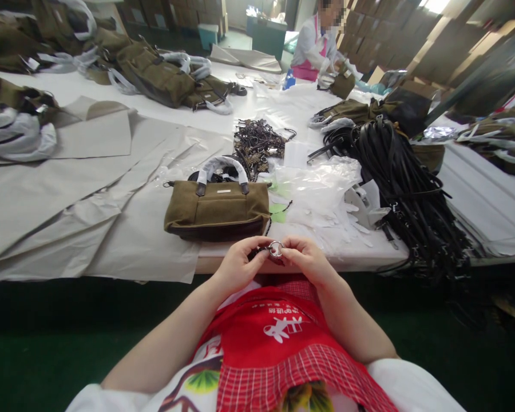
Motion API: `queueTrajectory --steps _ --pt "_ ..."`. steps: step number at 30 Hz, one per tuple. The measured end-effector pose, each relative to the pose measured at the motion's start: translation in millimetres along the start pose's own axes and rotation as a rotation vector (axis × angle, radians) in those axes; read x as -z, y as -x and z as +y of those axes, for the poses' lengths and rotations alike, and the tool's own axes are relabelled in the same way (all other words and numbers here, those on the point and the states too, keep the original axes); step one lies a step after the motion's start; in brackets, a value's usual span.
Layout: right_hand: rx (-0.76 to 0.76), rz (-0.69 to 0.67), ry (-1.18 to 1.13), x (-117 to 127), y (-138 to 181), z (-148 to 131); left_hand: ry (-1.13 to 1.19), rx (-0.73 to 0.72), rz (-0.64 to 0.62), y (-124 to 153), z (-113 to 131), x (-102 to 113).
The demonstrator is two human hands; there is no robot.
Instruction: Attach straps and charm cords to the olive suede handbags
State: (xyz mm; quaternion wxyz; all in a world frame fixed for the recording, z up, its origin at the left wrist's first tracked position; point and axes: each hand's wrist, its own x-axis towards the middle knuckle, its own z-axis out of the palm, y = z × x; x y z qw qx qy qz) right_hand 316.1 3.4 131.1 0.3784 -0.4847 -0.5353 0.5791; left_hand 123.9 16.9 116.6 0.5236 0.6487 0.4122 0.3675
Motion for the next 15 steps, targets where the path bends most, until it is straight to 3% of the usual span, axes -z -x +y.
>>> queueTrajectory --steps 5,9,12,15 --pt "-0.045 -0.101 -0.045 1.6 1.6 2.4 -0.047 0.001 0.019 -0.8 4.8 7.3" --pt "-0.095 -0.089 -0.066 3.3 2.2 7.0 0.082 0.043 -0.063 -0.1 7.4 7.3" --pt "-0.02 -0.056 0.044 4.6 1.4 9.1 0.231 0.121 -0.118 1.3 6.7 4.6" --pt "0.11 -0.015 0.134 2.7 2.2 8.6 0.315 0.181 -0.078 1.9 7.3 2.5"
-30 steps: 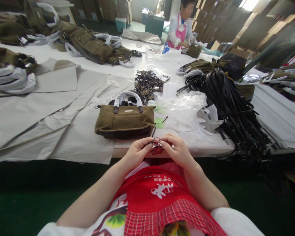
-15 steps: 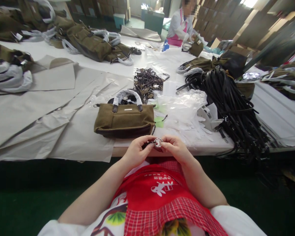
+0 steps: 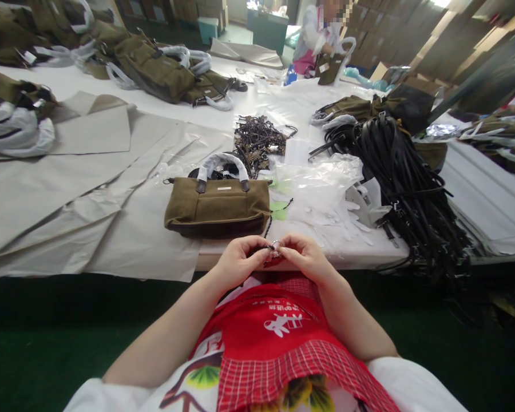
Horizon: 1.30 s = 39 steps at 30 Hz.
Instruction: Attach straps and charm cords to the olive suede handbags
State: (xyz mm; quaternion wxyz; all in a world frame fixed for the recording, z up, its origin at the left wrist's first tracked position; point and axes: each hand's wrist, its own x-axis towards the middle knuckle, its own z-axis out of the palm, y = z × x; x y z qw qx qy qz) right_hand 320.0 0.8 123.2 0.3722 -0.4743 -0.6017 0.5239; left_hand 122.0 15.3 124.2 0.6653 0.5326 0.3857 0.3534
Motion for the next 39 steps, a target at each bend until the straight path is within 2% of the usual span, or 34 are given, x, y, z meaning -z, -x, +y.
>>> queueTrajectory --steps 3,5,11,17,22,25,28,31,33,36,39 --pt "0.149 0.072 0.069 -6.3 2.5 -3.3 0.103 0.057 0.06 0.0 1.8 -1.6" --pt "0.21 0.077 0.198 -11.9 3.7 -5.0 0.153 0.105 0.097 -0.4 2.8 -2.4" --pt "0.237 0.145 0.427 -24.1 -0.5 -1.1 0.144 0.108 0.214 -1.6 3.8 -4.1" --pt "0.295 0.206 0.433 -26.9 -1.8 1.6 0.036 0.116 0.18 -1.9 0.3 -1.7" --pt "0.193 0.206 0.193 -21.8 -4.1 4.4 -0.426 -0.079 0.173 -4.2 -1.2 6.4" --pt "0.148 0.119 -0.014 -17.9 -7.3 5.8 -0.531 -0.197 0.211 -4.8 3.3 10.2" --pt "0.048 0.056 -0.195 -18.3 -9.4 6.0 -0.503 -0.276 0.164 -5.9 9.6 11.8" --pt "-0.082 0.016 -0.336 -22.3 -9.9 7.4 -0.485 -0.271 0.114 -8.1 13.0 12.3" --pt "-0.154 -0.015 -0.437 -25.2 -9.6 8.8 -0.426 -0.237 0.12 -9.2 13.2 11.9" --pt "-0.251 -0.074 -0.618 -29.0 -9.1 9.5 -0.212 -0.129 0.114 -8.6 12.6 9.8" --pt "-0.251 -0.125 -0.727 -32.9 -9.8 7.8 -0.001 -0.037 0.086 -6.0 11.8 7.1"
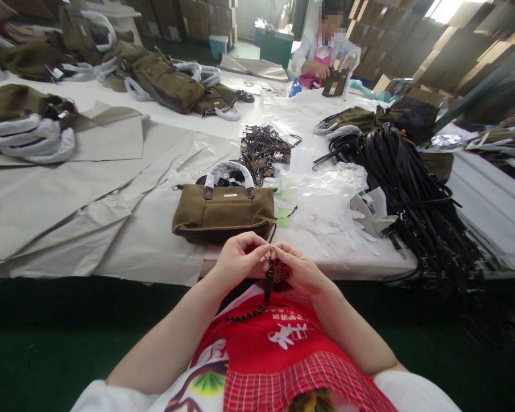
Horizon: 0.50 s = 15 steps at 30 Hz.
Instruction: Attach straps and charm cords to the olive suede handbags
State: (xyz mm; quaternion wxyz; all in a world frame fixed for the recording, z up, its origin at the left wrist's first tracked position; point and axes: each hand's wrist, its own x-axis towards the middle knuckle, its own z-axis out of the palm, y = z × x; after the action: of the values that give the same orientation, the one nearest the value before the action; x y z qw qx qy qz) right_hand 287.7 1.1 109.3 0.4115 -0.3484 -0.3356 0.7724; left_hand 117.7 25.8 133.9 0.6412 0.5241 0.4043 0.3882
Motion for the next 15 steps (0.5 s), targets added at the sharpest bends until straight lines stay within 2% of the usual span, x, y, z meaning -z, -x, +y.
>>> queueTrajectory --steps 2,5,8,11,15 --pt "0.007 -0.025 -0.04 -3.1 -2.0 -0.5 0.064 0.016 -0.014 1.3 -0.5 -0.6" --pt "-0.003 -0.011 -0.079 -6.5 -7.7 -3.8 0.013 -0.048 -0.016 -2.2 0.2 3.4" --pt "0.036 0.023 -0.067 -7.1 -17.5 -10.1 -0.297 -0.1 0.008 -20.3 4.7 17.1" --pt "0.089 0.029 -0.067 -6.2 -34.2 -18.0 -0.69 -0.064 0.129 -60.2 12.1 41.2" --pt "0.133 0.028 -0.116 -9.2 -70.0 -27.4 -0.85 0.057 0.253 -133.7 19.8 74.1"
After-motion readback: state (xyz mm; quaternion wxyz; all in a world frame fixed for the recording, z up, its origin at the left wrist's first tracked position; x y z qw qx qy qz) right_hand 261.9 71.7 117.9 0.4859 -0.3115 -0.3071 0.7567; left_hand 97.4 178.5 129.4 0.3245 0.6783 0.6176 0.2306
